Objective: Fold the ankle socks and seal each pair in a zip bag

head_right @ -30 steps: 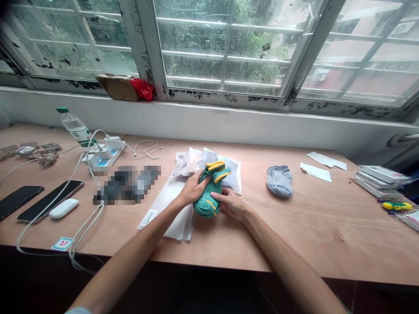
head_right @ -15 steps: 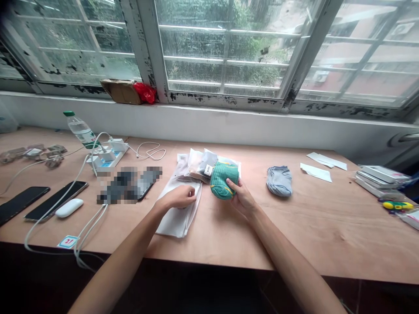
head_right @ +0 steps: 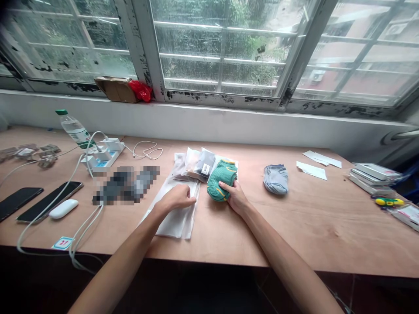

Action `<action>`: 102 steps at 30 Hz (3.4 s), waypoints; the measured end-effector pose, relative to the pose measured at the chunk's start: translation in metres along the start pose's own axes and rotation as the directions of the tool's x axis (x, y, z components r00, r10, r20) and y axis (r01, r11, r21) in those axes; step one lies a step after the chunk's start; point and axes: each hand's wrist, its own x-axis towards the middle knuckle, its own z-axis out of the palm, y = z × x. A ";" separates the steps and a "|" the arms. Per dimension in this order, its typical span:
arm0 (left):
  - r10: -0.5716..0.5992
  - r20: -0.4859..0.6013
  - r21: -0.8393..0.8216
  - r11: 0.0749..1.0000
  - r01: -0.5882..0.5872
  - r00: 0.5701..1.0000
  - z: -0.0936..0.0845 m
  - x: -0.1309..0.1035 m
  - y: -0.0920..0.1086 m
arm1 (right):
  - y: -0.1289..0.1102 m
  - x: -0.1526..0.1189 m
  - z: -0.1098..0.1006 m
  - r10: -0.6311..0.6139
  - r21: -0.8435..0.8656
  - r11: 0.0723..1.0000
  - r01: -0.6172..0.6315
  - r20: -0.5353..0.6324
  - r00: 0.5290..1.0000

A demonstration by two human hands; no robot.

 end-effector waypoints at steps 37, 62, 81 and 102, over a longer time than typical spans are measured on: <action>0.196 -0.423 -0.293 0.894 -0.338 0.885 0.010 0.036 0.067 | 0.008 0.001 0.003 -0.105 -0.128 0.987 0.093 -0.090 0.990; 0.213 -0.306 0.174 0.971 -0.166 0.928 0.003 0.022 0.080 | 0.010 0.001 0.013 -0.281 -0.164 0.953 0.256 -0.153 0.948; 0.276 -0.280 0.195 0.954 -0.227 0.919 0.011 0.022 0.095 | 0.022 -0.008 0.019 -0.026 -0.080 0.997 0.019 -0.091 0.996; 0.248 -0.351 0.166 0.966 -0.200 0.903 0.016 0.023 0.080 | 0.010 -0.012 0.021 0.034 0.026 0.999 -0.034 0.002 0.999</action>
